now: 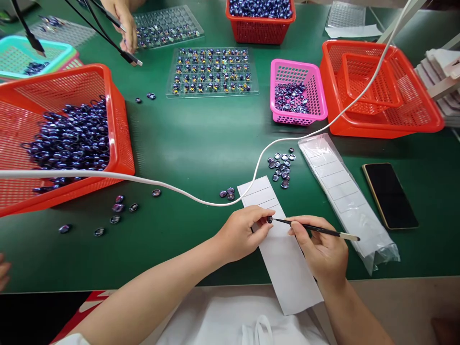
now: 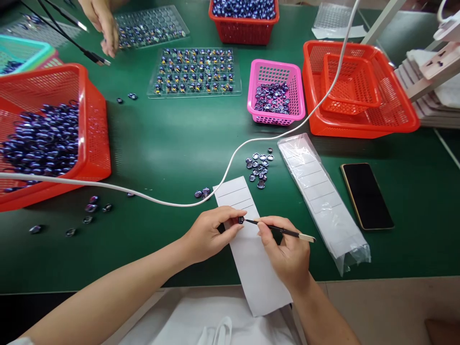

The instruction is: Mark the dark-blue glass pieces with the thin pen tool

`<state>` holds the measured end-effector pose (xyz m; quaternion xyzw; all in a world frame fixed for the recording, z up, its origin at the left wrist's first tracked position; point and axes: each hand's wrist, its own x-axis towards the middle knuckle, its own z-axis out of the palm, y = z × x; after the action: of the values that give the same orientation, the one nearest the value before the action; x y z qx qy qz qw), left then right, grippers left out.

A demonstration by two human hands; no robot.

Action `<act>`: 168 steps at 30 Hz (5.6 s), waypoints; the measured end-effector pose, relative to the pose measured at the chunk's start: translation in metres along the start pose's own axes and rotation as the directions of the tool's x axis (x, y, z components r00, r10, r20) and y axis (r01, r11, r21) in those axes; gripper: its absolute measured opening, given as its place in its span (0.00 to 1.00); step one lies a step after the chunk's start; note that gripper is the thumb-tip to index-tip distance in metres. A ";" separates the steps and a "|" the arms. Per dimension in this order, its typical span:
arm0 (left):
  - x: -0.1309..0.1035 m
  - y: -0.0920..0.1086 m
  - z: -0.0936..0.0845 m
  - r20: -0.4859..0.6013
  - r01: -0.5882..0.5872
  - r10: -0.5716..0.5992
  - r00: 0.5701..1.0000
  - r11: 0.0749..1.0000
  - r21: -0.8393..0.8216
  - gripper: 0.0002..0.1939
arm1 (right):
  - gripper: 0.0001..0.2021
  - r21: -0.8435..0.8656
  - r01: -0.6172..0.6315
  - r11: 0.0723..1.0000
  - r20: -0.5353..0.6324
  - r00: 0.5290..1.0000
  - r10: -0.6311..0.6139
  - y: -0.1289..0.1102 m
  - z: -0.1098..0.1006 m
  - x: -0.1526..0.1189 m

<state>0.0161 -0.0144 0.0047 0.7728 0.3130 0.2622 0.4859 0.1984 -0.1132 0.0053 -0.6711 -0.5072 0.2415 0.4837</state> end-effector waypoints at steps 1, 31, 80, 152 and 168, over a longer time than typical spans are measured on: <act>0.000 0.000 0.000 -0.001 0.004 -0.004 1.000 1.000 -0.001 0.13 | 0.06 -0.003 -0.002 1.000 -0.013 1.000 0.002 0.000 0.000 0.000; -0.001 -0.002 0.002 0.007 -0.004 0.004 1.000 1.000 0.028 0.14 | 0.04 -0.034 0.006 0.999 0.003 1.000 -0.006 -0.006 0.002 0.002; -0.030 -0.014 -0.034 -0.120 0.039 0.038 0.992 0.813 0.581 0.05 | 0.11 0.010 -0.201 0.980 -0.031 0.979 0.201 -0.001 0.000 0.002; -0.021 -0.012 -0.038 0.213 -0.312 0.232 0.949 0.595 0.741 0.14 | 0.13 0.043 -0.239 0.970 0.107 0.967 0.233 -0.017 0.020 0.031; -0.021 -0.012 -0.038 0.202 -0.303 0.229 0.952 0.614 0.729 0.13 | 0.13 -0.039 -0.222 0.974 0.136 0.965 0.225 -0.011 0.023 0.030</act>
<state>-0.0272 -0.0039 0.0064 0.9524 0.2532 0.1434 0.0914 0.1857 -0.0768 0.0107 -0.7111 -0.4640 0.3349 0.4087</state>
